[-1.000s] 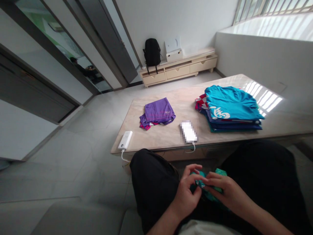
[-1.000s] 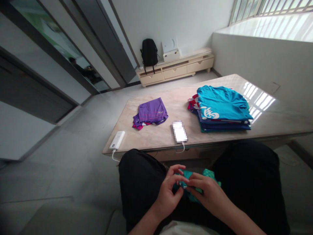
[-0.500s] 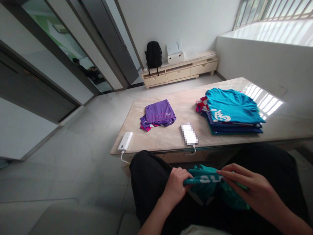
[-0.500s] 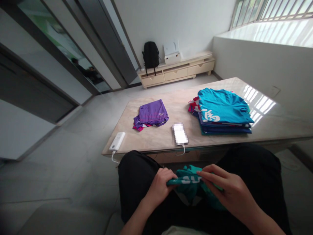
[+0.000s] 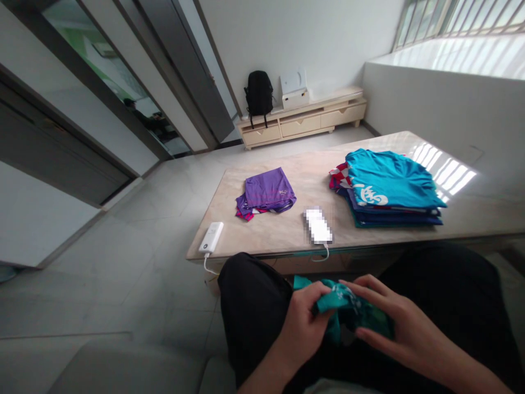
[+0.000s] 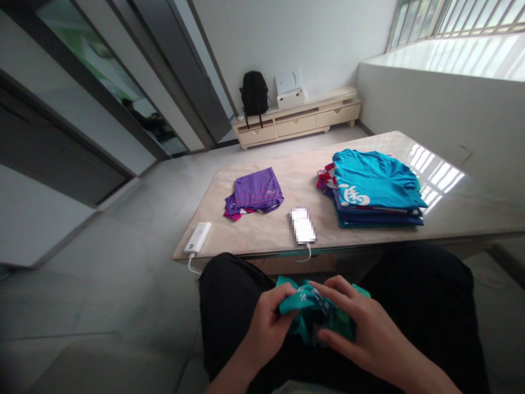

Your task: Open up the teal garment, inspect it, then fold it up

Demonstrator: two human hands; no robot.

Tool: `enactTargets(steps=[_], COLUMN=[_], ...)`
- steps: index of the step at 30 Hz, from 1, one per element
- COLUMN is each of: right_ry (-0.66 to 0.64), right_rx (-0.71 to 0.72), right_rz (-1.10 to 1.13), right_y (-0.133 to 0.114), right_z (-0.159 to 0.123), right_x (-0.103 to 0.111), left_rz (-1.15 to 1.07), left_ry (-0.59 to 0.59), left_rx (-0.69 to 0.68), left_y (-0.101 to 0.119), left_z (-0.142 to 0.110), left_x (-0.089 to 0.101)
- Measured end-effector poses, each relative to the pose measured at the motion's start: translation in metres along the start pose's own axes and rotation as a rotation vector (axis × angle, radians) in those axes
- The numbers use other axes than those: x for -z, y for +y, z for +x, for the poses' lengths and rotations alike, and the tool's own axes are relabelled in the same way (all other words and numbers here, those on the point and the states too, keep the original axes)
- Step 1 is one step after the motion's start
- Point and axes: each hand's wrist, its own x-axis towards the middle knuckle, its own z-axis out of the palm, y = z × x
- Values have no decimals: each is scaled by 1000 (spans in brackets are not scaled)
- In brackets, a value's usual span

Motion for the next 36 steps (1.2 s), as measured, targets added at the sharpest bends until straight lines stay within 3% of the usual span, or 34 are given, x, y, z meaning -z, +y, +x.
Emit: enactTargets(steps=[4,10,12,17,20,24,28,32,36], right_ry=[-16,89,132,240,321,408,445,445,286], right_rx=[-6,60,91,141,148,137,23,-162,-190], right_rz=[100,130,121,148,168,117,60,-18,-21], right_y=[-7,2,0,-7,-9,-5,9,24,23], right_z=[5,3,2,1,-1,-5,-7,-8,-3], right_x=[-6,-4,-3,3,9,21,35,49,59], left_rz=[107,26,-7,-3,46,192,385,397,299], left_ry=[-11,13,-47,-349,-399,-371,-269,-80,-81], left_rx=[-146,25,44,104,151,196,286,249,251], left_y=[-2,-10,-16,-34,-49,-71,-80,-62,-25], left_z=[0,-1,-1,-3,-6,-8,-4,4,3], left_x=[-14,-7,-6,-11,-14,-11,8,40,67])
